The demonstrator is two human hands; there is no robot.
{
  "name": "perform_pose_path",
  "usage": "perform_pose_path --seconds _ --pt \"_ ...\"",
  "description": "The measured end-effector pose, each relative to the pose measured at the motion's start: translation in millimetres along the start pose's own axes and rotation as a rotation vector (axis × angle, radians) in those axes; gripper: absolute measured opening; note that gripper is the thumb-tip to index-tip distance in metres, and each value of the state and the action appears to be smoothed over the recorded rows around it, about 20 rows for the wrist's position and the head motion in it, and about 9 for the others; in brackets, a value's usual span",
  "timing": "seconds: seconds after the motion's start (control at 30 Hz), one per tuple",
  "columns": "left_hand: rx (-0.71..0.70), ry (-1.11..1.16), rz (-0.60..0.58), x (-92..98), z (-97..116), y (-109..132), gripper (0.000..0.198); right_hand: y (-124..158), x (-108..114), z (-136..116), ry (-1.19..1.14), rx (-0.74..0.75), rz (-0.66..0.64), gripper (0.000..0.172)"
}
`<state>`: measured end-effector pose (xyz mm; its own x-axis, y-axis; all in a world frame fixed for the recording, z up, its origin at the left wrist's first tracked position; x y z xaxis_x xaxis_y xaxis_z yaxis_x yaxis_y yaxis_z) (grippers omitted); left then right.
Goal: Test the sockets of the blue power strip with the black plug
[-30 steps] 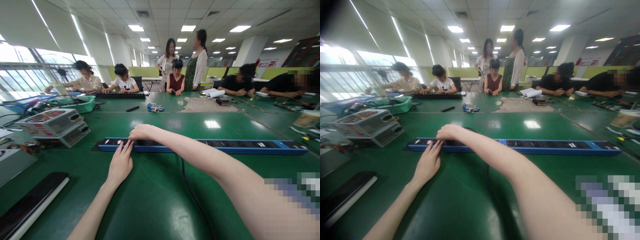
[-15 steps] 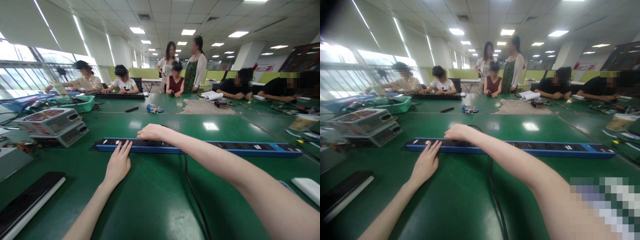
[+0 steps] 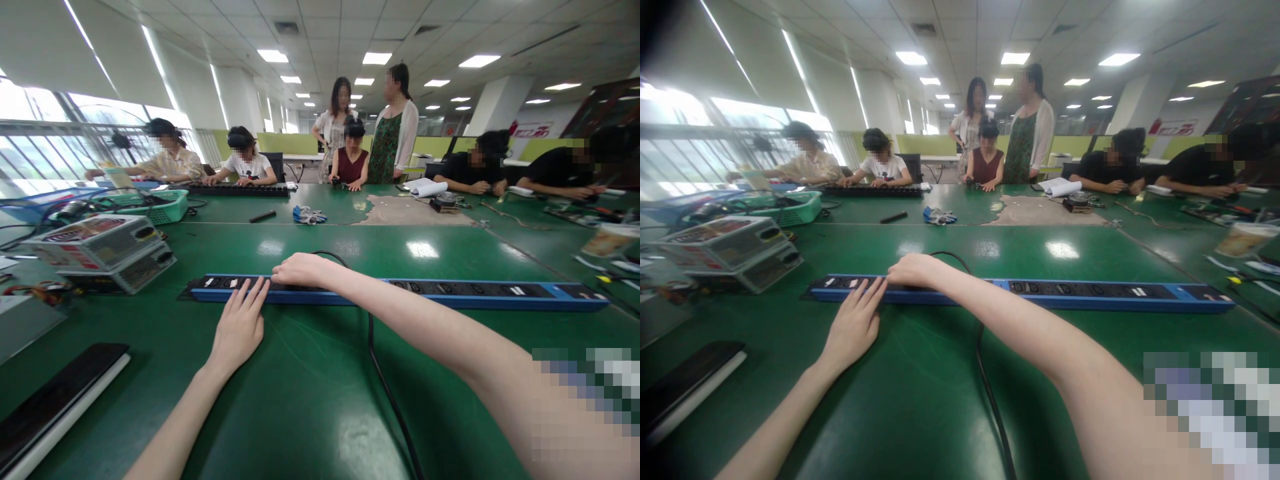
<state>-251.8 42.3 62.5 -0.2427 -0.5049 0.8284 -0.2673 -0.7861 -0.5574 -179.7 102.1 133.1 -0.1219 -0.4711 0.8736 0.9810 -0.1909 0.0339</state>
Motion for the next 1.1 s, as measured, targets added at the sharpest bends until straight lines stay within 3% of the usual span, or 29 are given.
perform_pose_path --seconds 0.17,1.1 --pt "-0.118 0.017 -0.084 -11.8 20.7 -0.3 0.087 -0.8 -3.1 -2.5 -0.018 -0.009 -0.037 0.022" --pt "-0.11 0.051 -0.07 -17.5 16.8 -0.5 0.079 -1.9 -5.1 -6.7 0.004 0.013 -0.048 0.024"
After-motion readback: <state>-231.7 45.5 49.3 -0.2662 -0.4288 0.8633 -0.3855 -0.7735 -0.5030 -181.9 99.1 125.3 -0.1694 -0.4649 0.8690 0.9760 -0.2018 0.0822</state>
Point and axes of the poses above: each hand's wrist, its own y-axis away from the middle knuckle, its own x-axis out of the back of the hand, z = x × y, the point moved 10 cm from there along -y, towards the middle knuckle, and after that the axes turned 5 degrees about y, right-handed, at the moved point
